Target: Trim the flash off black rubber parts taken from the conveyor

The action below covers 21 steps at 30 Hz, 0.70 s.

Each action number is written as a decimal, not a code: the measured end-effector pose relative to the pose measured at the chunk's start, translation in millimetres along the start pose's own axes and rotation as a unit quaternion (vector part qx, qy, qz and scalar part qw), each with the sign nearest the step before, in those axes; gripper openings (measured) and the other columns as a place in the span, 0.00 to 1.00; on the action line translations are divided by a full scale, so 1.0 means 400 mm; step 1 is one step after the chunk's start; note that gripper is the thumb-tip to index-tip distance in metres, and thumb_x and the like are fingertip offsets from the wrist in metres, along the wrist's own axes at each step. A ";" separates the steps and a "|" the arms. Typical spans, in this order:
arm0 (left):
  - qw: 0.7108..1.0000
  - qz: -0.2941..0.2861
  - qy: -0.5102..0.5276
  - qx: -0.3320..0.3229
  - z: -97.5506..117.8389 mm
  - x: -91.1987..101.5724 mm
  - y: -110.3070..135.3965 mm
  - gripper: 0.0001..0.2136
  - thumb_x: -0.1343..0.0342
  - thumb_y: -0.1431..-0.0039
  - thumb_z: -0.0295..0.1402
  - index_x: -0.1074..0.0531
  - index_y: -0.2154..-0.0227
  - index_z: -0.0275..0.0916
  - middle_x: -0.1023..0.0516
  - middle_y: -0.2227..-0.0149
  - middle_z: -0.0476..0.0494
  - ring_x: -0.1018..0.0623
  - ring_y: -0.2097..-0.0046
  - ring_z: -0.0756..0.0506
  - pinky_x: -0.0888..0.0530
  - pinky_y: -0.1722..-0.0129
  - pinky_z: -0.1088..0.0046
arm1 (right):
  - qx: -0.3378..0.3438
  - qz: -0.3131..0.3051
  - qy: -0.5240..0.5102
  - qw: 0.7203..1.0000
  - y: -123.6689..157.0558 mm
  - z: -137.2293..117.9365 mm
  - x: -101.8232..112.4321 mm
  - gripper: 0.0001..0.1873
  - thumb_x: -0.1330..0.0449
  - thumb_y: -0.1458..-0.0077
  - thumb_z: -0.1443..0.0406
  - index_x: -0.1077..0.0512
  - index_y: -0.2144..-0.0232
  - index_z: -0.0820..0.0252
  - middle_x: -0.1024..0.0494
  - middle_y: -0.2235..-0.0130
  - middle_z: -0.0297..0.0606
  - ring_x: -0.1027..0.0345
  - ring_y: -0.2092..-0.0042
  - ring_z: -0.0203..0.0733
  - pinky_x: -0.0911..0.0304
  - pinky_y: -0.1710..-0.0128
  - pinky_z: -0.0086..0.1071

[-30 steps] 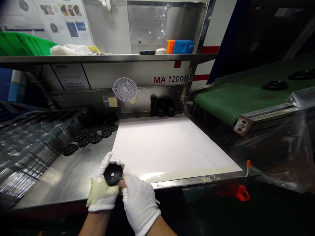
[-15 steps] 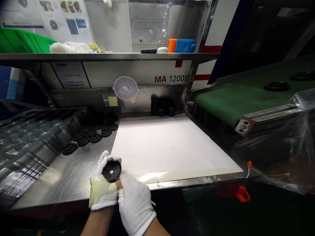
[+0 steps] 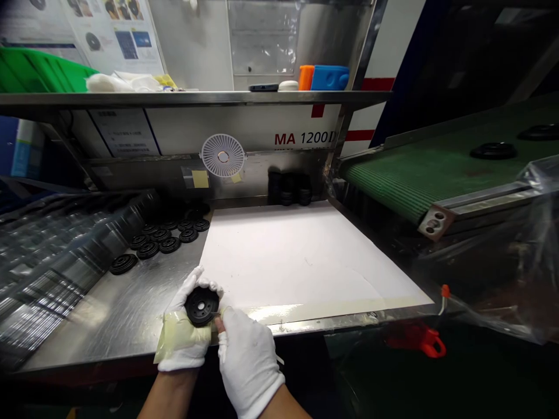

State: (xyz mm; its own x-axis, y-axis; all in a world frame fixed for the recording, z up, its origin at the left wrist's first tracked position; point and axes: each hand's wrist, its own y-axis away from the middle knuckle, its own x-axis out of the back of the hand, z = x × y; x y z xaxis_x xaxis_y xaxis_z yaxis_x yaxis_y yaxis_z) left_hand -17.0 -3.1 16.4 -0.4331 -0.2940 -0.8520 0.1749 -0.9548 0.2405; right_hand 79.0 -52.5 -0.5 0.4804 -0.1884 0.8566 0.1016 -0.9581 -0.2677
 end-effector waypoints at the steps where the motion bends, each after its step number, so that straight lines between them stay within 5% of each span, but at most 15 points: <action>1: 1.000 0.003 0.002 -0.015 -0.003 -0.005 0.000 0.10 0.42 0.49 0.27 0.27 0.62 0.37 0.31 0.74 0.51 0.27 0.70 0.52 0.25 0.65 0.74 | -0.001 0.003 -0.005 1.000 0.002 -0.005 -0.002 0.14 0.56 0.38 0.60 0.34 0.70 0.54 0.27 0.73 0.31 0.38 0.75 0.38 0.59 0.75 0.34; 4: 0.999 -0.001 -0.003 -0.041 -0.001 -0.013 0.008 0.10 0.43 0.48 0.28 0.27 0.61 0.38 0.28 0.71 0.49 0.25 0.65 0.50 0.25 0.57 0.70 | 0.004 0.006 -0.017 1.000 0.000 -0.010 0.002 0.13 0.56 0.38 0.61 0.34 0.70 0.54 0.28 0.74 0.31 0.39 0.75 0.38 0.59 0.75 0.33; 8: 0.998 -0.019 -0.023 0.050 0.010 -0.005 0.015 0.16 0.47 0.50 0.28 0.28 0.57 0.33 0.25 0.64 0.36 0.24 0.59 0.39 0.24 0.59 0.55 | 0.011 0.015 -0.006 1.000 -0.011 0.012 0.015 0.13 0.56 0.38 0.60 0.34 0.69 0.54 0.27 0.73 0.32 0.37 0.75 0.38 0.58 0.74 0.33; 15: 0.999 -0.021 -0.017 0.047 0.001 0.003 0.007 0.11 0.42 0.50 0.30 0.27 0.62 0.36 0.30 0.74 0.48 0.27 0.70 0.48 0.26 0.69 0.71 | -0.018 0.005 0.019 1.000 0.001 0.031 0.008 0.14 0.57 0.37 0.61 0.33 0.66 0.54 0.26 0.72 0.33 0.36 0.74 0.39 0.57 0.74 0.33; 21: 0.998 -0.020 -0.017 0.063 -0.004 0.003 0.002 0.10 0.40 0.50 0.30 0.27 0.63 0.37 0.30 0.73 0.48 0.27 0.71 0.48 0.27 0.72 0.72 | -0.029 -0.007 0.000 1.000 -0.002 0.027 0.013 0.15 0.59 0.37 0.60 0.34 0.66 0.54 0.27 0.72 0.32 0.36 0.73 0.38 0.57 0.73 0.33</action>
State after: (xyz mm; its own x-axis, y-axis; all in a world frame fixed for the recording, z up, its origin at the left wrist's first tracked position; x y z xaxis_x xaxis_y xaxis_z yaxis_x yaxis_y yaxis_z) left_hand -15.8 -4.0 14.8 -0.4670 -0.2544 -0.8469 0.0452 -0.9633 0.2644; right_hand 90.9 -50.4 -0.5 0.4798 -0.1741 0.8599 0.0580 -0.9717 -0.2290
